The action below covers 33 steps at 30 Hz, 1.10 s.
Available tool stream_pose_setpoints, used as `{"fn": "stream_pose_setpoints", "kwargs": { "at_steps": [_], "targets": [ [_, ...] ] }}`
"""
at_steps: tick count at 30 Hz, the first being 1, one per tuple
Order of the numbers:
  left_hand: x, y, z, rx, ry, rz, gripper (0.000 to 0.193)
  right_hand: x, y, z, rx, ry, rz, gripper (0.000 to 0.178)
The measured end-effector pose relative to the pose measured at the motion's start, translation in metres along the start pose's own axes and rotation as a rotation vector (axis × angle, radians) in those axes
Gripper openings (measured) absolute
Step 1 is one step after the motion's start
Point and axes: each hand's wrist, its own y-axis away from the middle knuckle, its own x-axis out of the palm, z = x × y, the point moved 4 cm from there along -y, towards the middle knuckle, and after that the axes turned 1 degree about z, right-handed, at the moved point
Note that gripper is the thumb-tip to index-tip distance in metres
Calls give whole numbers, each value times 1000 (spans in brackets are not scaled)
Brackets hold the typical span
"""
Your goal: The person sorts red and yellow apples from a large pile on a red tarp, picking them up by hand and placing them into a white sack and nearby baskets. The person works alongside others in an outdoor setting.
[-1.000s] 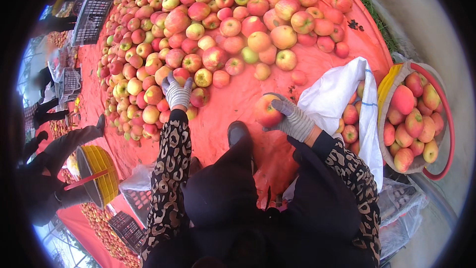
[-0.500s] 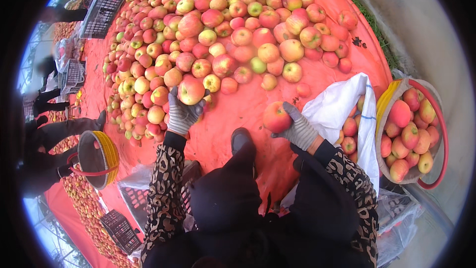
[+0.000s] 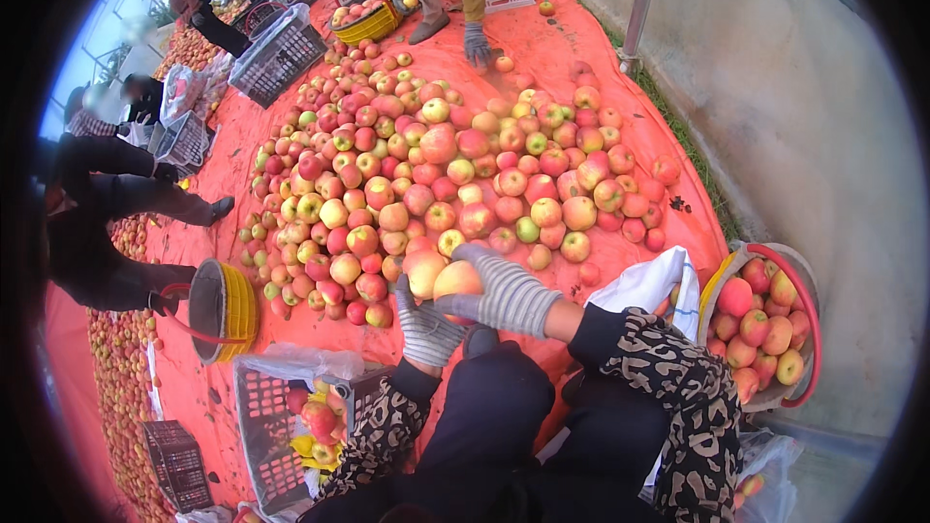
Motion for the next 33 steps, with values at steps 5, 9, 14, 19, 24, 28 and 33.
{"fn": "stream_pose_setpoints", "kwargs": {
  "at_steps": [5, 9, 14, 19, 24, 28, 33],
  "targets": [
    [-10, 43, -39, 144, 115, 32, 75, 26, 8, 75, -280, 23, 151, 58],
    [-51, 108, -109, 310, 39, 117, 64, 13, 29, 78, -310, 245, 376, 59],
    [-168, 276, -205, 895, -721, -233, 61, 14, 28, 37, -288, 348, 455, 54],
    [-271, 370, -205, 760, -82, -960, 72, 8, 30, 15, -211, 422, 479, 52],
    [-346, 416, -169, 480, -276, -1416, 71, 1, 29, 6, -179, 420, 507, 47],
    [-375, 420, -162, 72, -658, -1765, 73, 5, 28, -10, -149, 421, 502, 49],
    [-356, 398, -169, 181, -1094, -1639, 71, 10, 27, -16, -41, 389, 569, 48]
  ]
}}
